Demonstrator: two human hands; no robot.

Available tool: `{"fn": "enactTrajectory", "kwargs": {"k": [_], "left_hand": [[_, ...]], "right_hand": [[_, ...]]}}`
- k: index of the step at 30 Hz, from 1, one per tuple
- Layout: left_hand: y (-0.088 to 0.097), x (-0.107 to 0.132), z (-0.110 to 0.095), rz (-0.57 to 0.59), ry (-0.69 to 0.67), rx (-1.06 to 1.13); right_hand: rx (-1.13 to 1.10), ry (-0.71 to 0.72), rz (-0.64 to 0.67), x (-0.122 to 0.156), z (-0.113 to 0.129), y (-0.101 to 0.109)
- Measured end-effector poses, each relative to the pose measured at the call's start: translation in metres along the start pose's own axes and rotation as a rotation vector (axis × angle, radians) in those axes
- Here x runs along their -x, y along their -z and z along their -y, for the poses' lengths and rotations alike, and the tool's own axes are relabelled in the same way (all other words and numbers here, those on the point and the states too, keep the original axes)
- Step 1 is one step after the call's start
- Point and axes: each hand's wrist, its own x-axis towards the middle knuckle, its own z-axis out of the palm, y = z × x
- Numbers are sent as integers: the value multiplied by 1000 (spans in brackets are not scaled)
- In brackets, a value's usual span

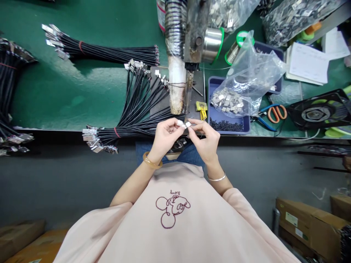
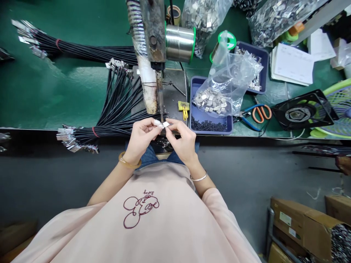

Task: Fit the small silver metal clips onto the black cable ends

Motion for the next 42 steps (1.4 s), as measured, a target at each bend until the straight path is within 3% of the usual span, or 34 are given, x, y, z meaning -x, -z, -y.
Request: {"fn": "enactTrajectory", "kwargs": {"k": [7, 14, 17, 19, 21, 23, 26, 30, 33, 35, 37, 39, 42], "left_hand": [[-1, 0, -1, 26, 32, -16], [-1, 2, 2, 56, 17, -80], [2, 8, 4, 122, -3, -171], [6, 13, 7, 185, -19, -251], [11, 19, 10, 229, -41, -367], [16, 25, 15, 238, -73, -453], [21, 29, 20, 190, -138, -385], [23, 23, 19, 27, -263, -307], [25, 11, 16, -51, -454, -579], [25, 2, 15, -27, -549, -856], [24, -4, 16, 52, -556, -1046], [23, -6, 17, 98, -551, -1112], [23, 0, 16, 116, -538, -1036]], "right_hand": [[44, 33, -1, 3, 0, 3], [-11, -45, 46, 5, 2, 10], [-23, -67, -52, 6, 9, 25], [52, -26, -172, 6, 13, 41], [157, -43, -202, 3, 16, 60], [288, -130, -111, -3, 12, 78], [528, -220, 58, -15, -5, 97], [786, -231, 2, -32, -38, 101], [768, -129, 29, -45, -57, 93], [726, -71, 95, -54, -66, 88], [738, -50, 168, -61, -72, 85], [797, -52, 220, -66, -75, 85], [851, -61, 238, -69, -76, 88]]}}
